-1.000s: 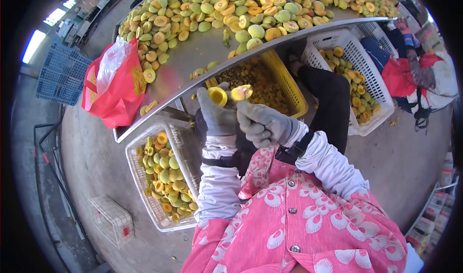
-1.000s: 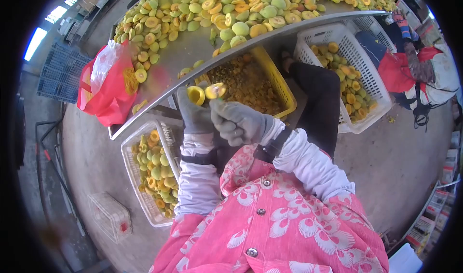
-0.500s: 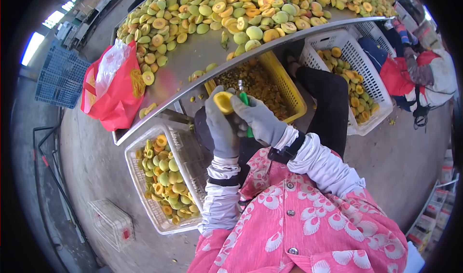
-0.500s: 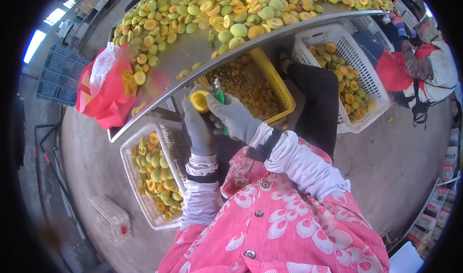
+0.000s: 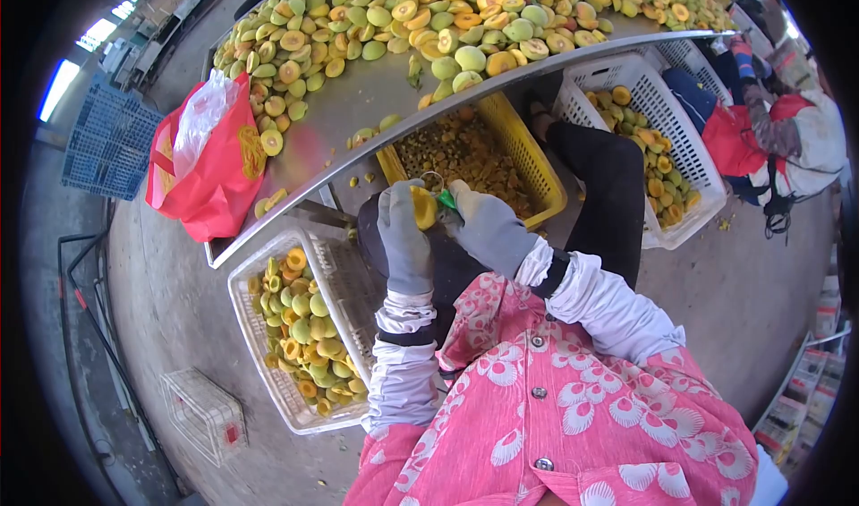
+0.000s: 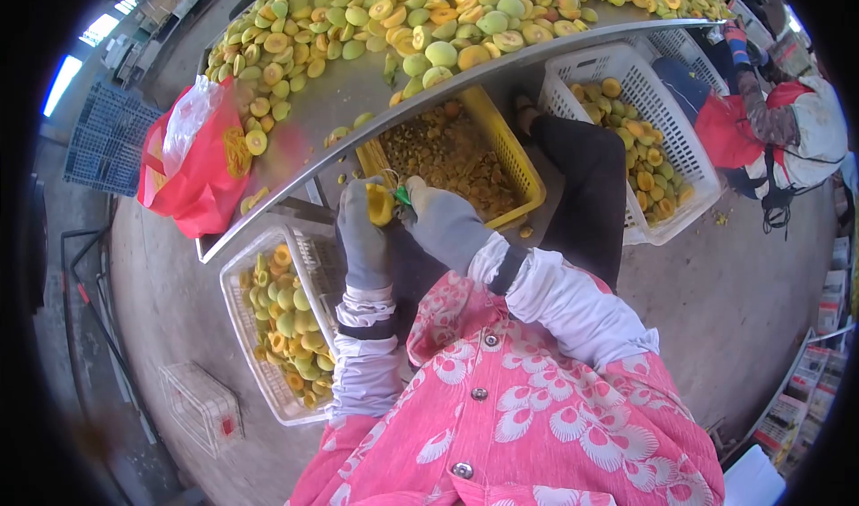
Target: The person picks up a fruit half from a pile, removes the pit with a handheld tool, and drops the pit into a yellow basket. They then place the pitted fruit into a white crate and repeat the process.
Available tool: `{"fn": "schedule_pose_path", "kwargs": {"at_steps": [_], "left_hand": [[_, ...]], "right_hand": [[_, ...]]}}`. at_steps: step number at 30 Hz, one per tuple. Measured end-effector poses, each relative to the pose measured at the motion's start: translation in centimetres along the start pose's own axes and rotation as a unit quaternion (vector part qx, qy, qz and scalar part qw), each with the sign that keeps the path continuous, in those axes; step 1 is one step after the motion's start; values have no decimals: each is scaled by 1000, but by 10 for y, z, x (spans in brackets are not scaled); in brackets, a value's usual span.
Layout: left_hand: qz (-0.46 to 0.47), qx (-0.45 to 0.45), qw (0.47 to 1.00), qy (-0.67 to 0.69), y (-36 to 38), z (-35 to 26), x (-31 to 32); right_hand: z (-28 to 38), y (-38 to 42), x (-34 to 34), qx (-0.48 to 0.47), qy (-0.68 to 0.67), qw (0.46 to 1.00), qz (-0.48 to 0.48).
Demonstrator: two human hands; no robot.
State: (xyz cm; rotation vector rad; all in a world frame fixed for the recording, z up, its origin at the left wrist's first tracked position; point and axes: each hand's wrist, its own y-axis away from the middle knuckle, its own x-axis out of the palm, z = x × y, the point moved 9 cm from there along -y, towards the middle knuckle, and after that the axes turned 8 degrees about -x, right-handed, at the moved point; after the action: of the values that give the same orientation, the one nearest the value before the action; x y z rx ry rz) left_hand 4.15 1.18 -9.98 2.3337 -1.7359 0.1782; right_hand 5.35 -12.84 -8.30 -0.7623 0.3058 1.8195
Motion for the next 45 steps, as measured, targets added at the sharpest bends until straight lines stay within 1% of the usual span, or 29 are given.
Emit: {"fn": "schedule_pose_path", "kwargs": {"at_steps": [1, 2, 3, 4, 5, 6, 7, 9, 11, 13, 14, 16, 17, 18, 19, 20, 22, 25, 26, 29, 30, 31, 34, 37, 39, 40, 42, 44, 45], "left_hand": [[-24, 108, 988, -106, 2, -11, -2], [-47, 213, 953, -209, 9, -21, 1], [-46, 212, 953, -210, 11, -23, 0], [-31, 114, 985, -130, 10, -13, -7], [-14, 14, 999, -49, 13, -5, -10], [-78, -40, 996, -22, 23, -19, -18], [-141, -90, 986, 3, 33, -31, -29], [-205, 28, 967, -146, 38, -43, -97], [-376, 22, 875, -306, 49, -60, -180], [-388, 96, 758, -515, 55, -82, -241], [-385, 101, 759, -516, 45, -95, -228], [-406, 185, 737, -507, 37, -136, -179], [-337, 165, 840, -391, 4, -125, -167], [-218, 204, 868, -396, -21, -138, -102], [-136, 119, 938, -294, -64, -113, -95], [-62, 69, 939, -332, -97, -102, -58], [30, 108, 910, -400, -183, -74, -15], [33, 32, 887, -460, -313, -38, 31], [18, 2, 885, -466, -344, -38, 54], [-2, -2, 869, -494, -409, -42, 114], [-26, 101, 807, -582, -420, -51, 135], [-49, 202, 726, -656, -421, -56, 152], [-42, 168, 742, -648, -419, -43, 151], [-52, 148, 755, -637, -389, -62, 131], [60, 15, 740, -670, -356, -49, 109], [75, -38, 759, -645, -341, -43, 90], [120, -48, 855, -503, -293, -35, 61], [212, 57, 868, -445, -200, -61, 83], [219, 56, 869, -439, -162, -65, 89]], "right_hand": [[-2, -1, 2, 0, 0, 1000, 0], [-4, -2, 4, -5, 22, 1000, 7], [-9, -4, 8, -9, 43, 999, 14], [-35, -7, 23, -7, 43, 999, 14], [-85, -11, 45, 33, 43, 998, 20], [-119, -10, 53, 73, 42, 996, 22], [-127, 3, 40, 112, 48, 992, 41], [-137, 12, 31, 152, 87, 983, 54], [-137, 18, 29, 175, 21, 983, 51], [-142, 17, 30, 185, 1, 982, 46], [-141, 13, 31, 160, -14, 987, 32], [-136, 10, 31, 137, -37, 989, 41], [-141, 9, 33, 137, -36, 989, 40], [-144, 6, 35, 112, -20, 993, 34], [-145, 4, 35, 86, -4, 996, 26], [-151, 6, 34, 92, -59, 994, 27], [-159, 10, 21, 132, -123, 984, -7], [-170, 18, 0, 240, -155, 958, -12], [-183, 23, 6, 230, -163, 959, -35], [-190, 19, 5, 288, -214, 934, -3], [-192, 14, 4, 276, -216, 937, -1], [-196, 11, 2, 281, -216, 935, -2], [-195, 8, -5, 260, -207, 943, -5], [-195, 5, -10, 262, -219, 940, -20], [-179, -2, -12, 221, -204, 953, -19], [-164, -9, -19, 189, -193, 962, -39], [-133, -19, -34, 178, -215, 959, -47], [-112, -34, -38, 153, -264, 949, -74], [-105, -39, -35, 141, -294, 941, -89]]}}
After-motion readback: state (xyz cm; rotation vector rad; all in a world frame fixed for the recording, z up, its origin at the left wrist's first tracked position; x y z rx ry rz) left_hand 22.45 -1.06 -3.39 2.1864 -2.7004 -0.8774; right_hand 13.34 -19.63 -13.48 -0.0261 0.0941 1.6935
